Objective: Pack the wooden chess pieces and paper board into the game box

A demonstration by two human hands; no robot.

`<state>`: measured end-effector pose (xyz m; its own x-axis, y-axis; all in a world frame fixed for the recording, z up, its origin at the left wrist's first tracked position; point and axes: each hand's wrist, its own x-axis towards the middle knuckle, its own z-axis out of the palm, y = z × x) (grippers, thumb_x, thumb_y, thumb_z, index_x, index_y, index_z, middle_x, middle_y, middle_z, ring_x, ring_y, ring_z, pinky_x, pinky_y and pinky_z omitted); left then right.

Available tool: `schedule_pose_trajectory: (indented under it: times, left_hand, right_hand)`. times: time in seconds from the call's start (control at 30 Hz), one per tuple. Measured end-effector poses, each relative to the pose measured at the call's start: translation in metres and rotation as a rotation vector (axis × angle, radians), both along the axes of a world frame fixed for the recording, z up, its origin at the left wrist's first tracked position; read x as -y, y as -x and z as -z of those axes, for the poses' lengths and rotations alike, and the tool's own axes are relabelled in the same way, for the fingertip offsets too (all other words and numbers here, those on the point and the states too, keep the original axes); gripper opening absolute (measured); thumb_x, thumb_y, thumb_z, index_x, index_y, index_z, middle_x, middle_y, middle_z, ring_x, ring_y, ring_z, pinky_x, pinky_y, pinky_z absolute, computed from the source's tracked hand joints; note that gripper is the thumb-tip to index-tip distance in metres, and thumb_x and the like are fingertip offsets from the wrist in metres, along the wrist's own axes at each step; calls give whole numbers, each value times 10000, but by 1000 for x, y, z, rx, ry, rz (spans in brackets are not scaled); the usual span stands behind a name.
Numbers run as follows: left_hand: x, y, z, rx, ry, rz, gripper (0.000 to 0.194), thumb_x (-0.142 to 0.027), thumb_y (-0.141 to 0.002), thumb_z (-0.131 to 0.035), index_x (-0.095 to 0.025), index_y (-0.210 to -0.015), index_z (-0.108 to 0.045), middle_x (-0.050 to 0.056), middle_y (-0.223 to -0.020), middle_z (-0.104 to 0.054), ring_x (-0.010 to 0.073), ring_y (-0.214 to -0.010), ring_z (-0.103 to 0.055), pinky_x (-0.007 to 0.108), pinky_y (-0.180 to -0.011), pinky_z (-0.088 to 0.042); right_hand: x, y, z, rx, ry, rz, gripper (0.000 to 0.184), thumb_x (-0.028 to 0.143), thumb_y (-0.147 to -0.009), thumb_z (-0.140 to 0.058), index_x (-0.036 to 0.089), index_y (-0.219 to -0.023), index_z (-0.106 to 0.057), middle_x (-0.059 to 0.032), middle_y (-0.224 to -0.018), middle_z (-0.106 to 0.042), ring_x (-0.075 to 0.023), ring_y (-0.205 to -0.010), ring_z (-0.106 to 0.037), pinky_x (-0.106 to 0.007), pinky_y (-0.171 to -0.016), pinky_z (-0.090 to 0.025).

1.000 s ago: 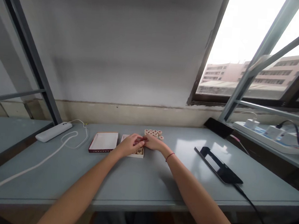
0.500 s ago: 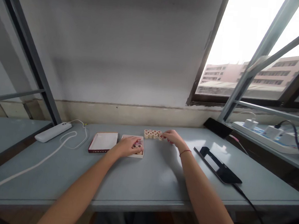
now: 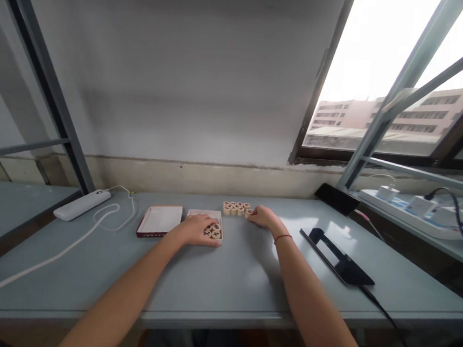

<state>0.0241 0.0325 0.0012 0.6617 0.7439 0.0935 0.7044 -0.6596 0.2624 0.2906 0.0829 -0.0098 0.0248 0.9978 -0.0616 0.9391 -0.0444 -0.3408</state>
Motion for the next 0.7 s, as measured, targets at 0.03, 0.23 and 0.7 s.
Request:
schedule_pose_trajectory:
  times: [0.03, 0.23, 0.7]
  left_hand:
    - [0, -1, 0, -5, -6, -8, 660, -644, -675, -554, -220, -1181, -536, 90, -1168, -571, 280, -1072, -512, 360, -911, -374]
    - [2, -2, -1, -22, -7, -32, 635, -648, -687, -538, -241, -1175, -534, 88, -1159, -572, 272, -1060, -515, 360, -914, -368]
    - [2, -1, -3, -18, -13, -48, 694, -692, -689, -490, -260, -1233, -487, 92, -1198, -560, 284, -1110, -483, 378, -951, -317]
  right_hand:
    - [0, 1, 1, 5, -7, 5, 145, 253, -651, -544, 163, -540, -574, -46, -525, -523, -121, -466, -435, -240, -443, -263]
    - [-1, 4, 2, 24, -22, 17, 142, 234, -678, -524, 149, -639, -632, -102, -636, -607, -159, -543, -531, -241, -473, -293]
    - [23, 47, -24, -297, -41, -332, 292, 359, -818, -413, 196, -918, -634, 6, -637, -554, -95, -539, -437, -190, -483, -309]
